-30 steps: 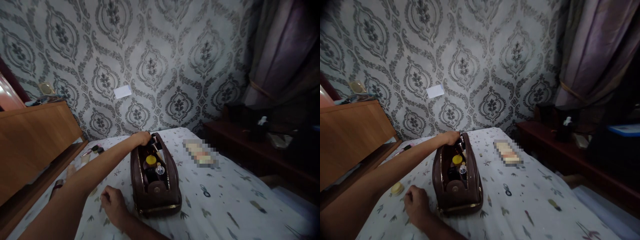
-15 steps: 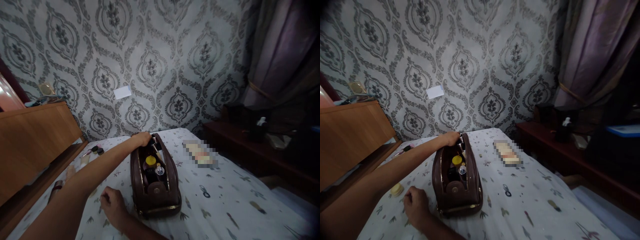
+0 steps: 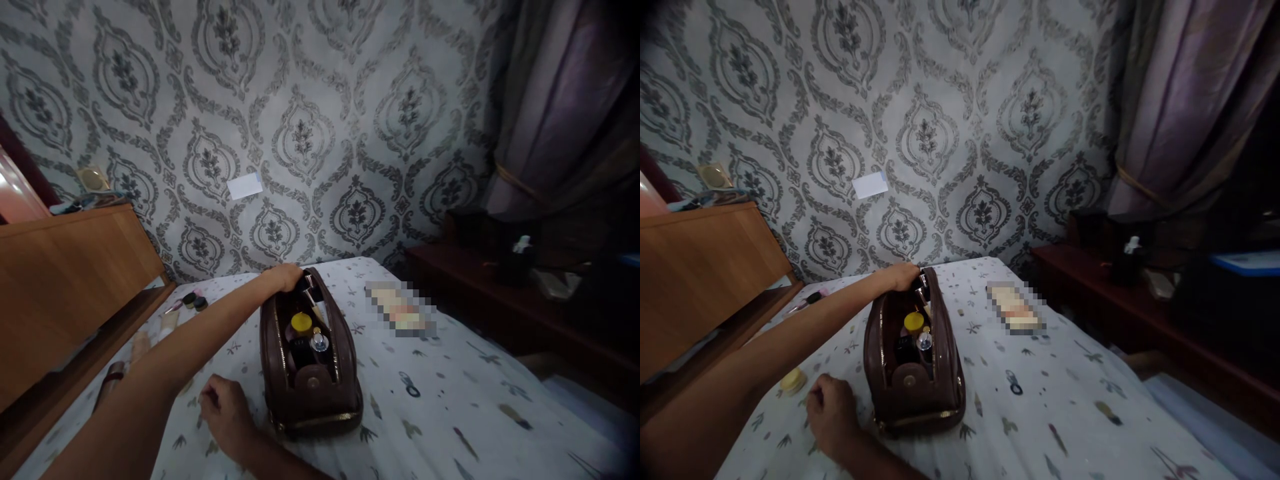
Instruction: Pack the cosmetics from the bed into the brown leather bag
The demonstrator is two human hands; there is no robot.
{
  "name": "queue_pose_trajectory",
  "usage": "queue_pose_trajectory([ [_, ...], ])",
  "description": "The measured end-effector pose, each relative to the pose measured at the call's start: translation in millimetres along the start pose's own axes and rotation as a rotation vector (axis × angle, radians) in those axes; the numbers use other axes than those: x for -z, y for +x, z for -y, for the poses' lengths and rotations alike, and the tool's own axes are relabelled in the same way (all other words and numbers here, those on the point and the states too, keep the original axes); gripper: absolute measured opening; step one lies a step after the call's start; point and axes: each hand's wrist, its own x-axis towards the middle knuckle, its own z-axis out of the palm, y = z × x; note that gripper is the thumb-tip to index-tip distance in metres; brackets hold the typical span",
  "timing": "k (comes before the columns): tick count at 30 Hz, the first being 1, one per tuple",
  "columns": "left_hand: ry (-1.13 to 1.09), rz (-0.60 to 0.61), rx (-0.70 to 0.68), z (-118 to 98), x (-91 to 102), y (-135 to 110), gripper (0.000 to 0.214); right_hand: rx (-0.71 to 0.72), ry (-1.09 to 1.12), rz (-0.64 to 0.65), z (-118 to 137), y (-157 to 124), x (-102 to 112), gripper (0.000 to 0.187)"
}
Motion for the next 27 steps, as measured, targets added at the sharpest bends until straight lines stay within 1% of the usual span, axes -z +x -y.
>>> queue_pose_trajectory([
  [5, 0.032, 0.035, 0.012, -2.9, 6.7, -2.8, 0.024, -0.002, -0.043, 0.005, -1.6, 2.0, -1.0, 0.013],
  [9, 0.009, 0.018, 0.014, 0.4, 12.0, -3.0, 0.023, 0.007, -0.022, 0.009, 0.6, 1.5, 0.1, 0.015],
  [12, -0.032, -0.049, 0.0, 9.1, 20.3, -6.7, 0.017, 0.007, -0.002, 0.017, 3.1, 0.7, 1.4, 0.016],
  [14, -0.066, -0.116, -0.012, 17.2, 26.6, -13.8, 0.015, 0.002, 0.007, 0.026, 5.2, 0.4, 2.5, 0.016],
  [16, -0.097, -0.205, -0.013, 25.7, 30.4, -26.4, 0.019, -0.007, 0.022, 0.03, 7.2, 0.0, 3.9, 0.016],
  [18, -0.119, -0.3, -0.005, 32.7, 28.4, -44.9, 0.026, -0.016, 0.036, 0.034, 8.8, -0.4, 5.2, 0.016],
  [20, -0.162, -0.396, 0.003, 37.0, 17.5, -68.6, 0.029, -0.016, 0.04, 0.043, 9.5, -0.5, 6.0, 0.015],
  [22, -0.277, -0.517, 0.011, 38.8, -3.4, -96.1, 0.025, -0.015, 0.045, 0.051, 9.1, -0.3, 5.9, 0.014],
  [23, -0.33, -0.558, 0.02, 39.2, -17.2, -110.6, 0.024, -0.019, 0.051, 0.049, 8.6, 0.0, 5.7, 0.014],
  [25, -0.407, -0.621, 0.086, 40.2, -48.8, -140.2, 0.023, -0.025, 0.063, 0.048, 7.5, 1.0, 5.0, 0.014],
  [27, -0.462, -0.622, 0.166, 42.9, -81.6, -169.7, 0.022, -0.016, 0.063, 0.043, 6.8, 2.2, 4.8, 0.014],
])
